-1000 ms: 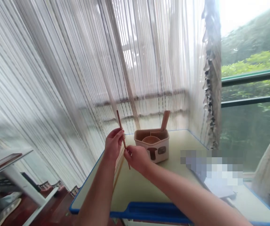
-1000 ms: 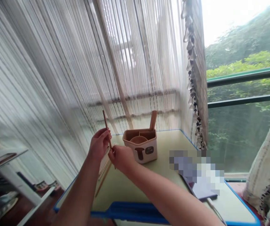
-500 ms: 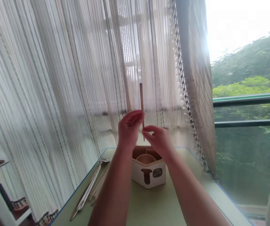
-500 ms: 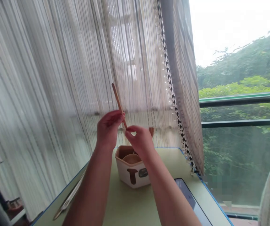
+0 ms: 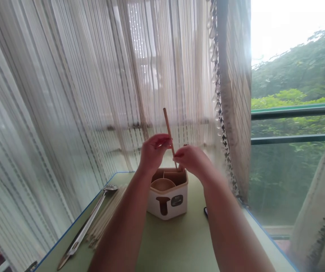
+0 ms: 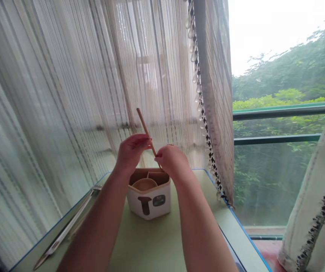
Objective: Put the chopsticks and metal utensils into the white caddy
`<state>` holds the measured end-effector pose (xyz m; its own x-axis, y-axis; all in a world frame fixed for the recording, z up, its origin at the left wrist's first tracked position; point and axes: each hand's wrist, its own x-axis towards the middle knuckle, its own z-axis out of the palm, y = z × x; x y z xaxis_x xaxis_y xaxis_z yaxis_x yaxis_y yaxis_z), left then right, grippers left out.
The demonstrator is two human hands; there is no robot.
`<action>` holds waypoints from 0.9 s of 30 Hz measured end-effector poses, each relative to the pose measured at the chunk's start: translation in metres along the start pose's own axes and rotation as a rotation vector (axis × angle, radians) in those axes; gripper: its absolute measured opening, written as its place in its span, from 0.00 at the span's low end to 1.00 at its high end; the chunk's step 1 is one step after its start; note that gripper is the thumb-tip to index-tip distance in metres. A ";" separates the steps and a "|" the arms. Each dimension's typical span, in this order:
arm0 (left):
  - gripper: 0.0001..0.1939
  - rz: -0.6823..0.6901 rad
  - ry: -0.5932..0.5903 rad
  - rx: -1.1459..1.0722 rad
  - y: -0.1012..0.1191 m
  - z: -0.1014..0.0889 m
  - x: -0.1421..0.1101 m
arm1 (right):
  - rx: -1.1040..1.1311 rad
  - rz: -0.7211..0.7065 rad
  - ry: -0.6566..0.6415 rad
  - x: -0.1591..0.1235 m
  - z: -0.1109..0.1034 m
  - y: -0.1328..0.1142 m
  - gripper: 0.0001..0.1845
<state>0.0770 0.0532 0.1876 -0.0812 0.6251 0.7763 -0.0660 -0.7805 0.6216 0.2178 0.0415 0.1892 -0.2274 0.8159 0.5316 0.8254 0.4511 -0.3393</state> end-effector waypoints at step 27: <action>0.08 -0.431 -0.342 0.204 -0.052 0.007 -0.012 | 0.272 -0.032 0.488 0.003 -0.018 0.018 0.15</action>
<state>0.0878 0.0863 0.1468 0.2381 0.8768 0.4177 0.1734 -0.4616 0.8700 0.2412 0.0460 0.1983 0.0687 0.5677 0.8203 0.6445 0.6024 -0.4709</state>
